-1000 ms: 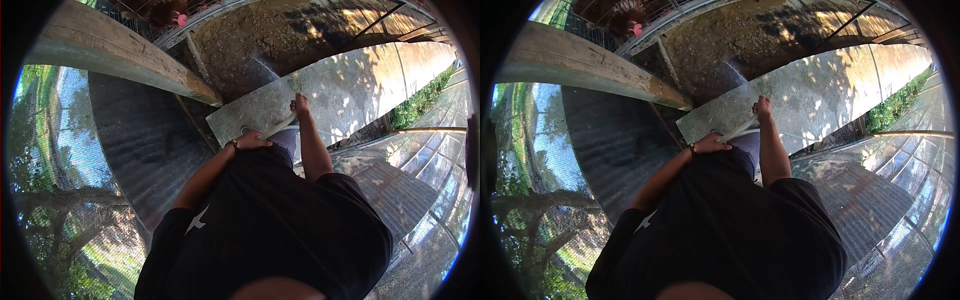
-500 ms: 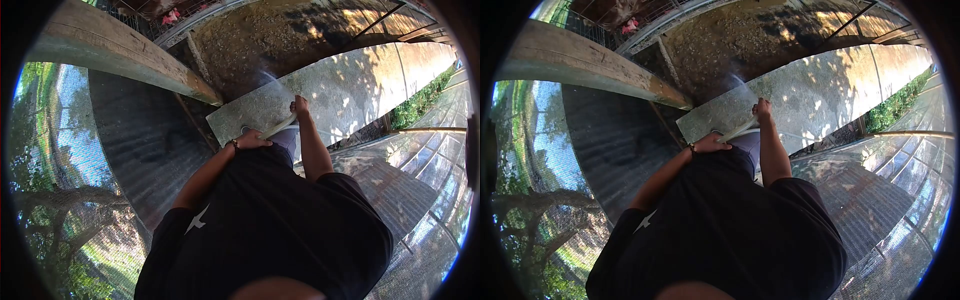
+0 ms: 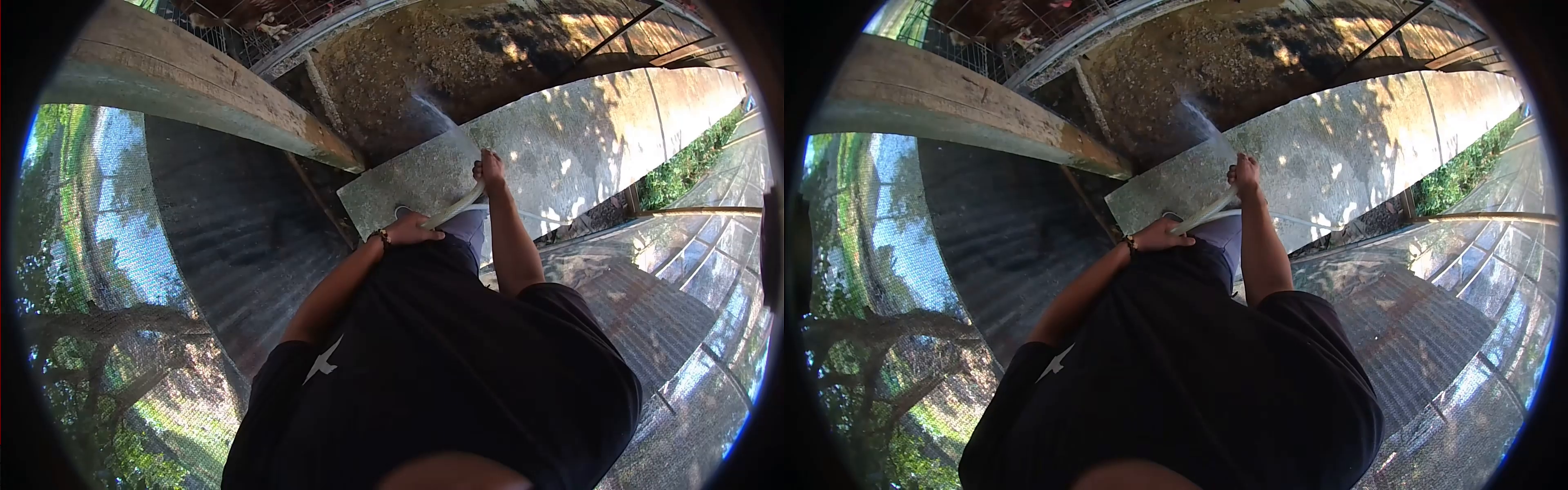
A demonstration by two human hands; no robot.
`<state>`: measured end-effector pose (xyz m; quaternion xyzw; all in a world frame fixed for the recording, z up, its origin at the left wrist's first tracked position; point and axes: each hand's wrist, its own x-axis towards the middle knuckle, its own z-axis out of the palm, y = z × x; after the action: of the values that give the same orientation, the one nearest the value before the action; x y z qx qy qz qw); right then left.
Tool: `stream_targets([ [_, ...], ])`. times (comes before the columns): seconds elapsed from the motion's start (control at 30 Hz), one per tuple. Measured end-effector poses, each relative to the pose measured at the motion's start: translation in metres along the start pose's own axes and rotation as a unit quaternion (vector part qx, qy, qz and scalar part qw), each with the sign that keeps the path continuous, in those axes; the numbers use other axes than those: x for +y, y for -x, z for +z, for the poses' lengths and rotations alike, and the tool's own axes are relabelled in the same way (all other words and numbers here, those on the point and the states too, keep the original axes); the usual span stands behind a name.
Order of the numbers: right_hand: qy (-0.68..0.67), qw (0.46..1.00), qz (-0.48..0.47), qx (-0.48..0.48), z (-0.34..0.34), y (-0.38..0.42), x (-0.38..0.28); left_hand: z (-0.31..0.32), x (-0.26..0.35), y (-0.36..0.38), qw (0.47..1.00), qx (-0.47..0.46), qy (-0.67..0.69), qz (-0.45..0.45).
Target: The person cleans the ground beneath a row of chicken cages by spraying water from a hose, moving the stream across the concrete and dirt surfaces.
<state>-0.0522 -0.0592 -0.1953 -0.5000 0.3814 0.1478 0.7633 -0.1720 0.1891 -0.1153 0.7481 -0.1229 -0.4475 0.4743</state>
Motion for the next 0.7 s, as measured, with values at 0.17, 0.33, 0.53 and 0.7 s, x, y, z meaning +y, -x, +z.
stream_targets([
  [0.17, -0.011, 1.0, -0.022, -0.009, 0.007, 0.004, -0.003, -0.005, 0.016, 0.007, 0.999, -0.026, -0.014, -0.025],
  [0.33, -0.019, 0.999, -0.025, -0.023, 0.01, 0.006, -0.007, -0.001, 0.01, 0.004, 1.0, -0.011, -0.016, -0.015],
  [0.53, -0.02, 0.998, -0.035, -0.04, 0.013, 0.008, -0.009, -0.001, 0.011, 0.006, 1.0, -0.006, -0.02, -0.012],
  [0.7, -0.019, 0.999, -0.032, -0.04, 0.015, 0.012, -0.012, -0.001, 0.012, 0.007, 1.0, -0.009, -0.016, -0.007],
])
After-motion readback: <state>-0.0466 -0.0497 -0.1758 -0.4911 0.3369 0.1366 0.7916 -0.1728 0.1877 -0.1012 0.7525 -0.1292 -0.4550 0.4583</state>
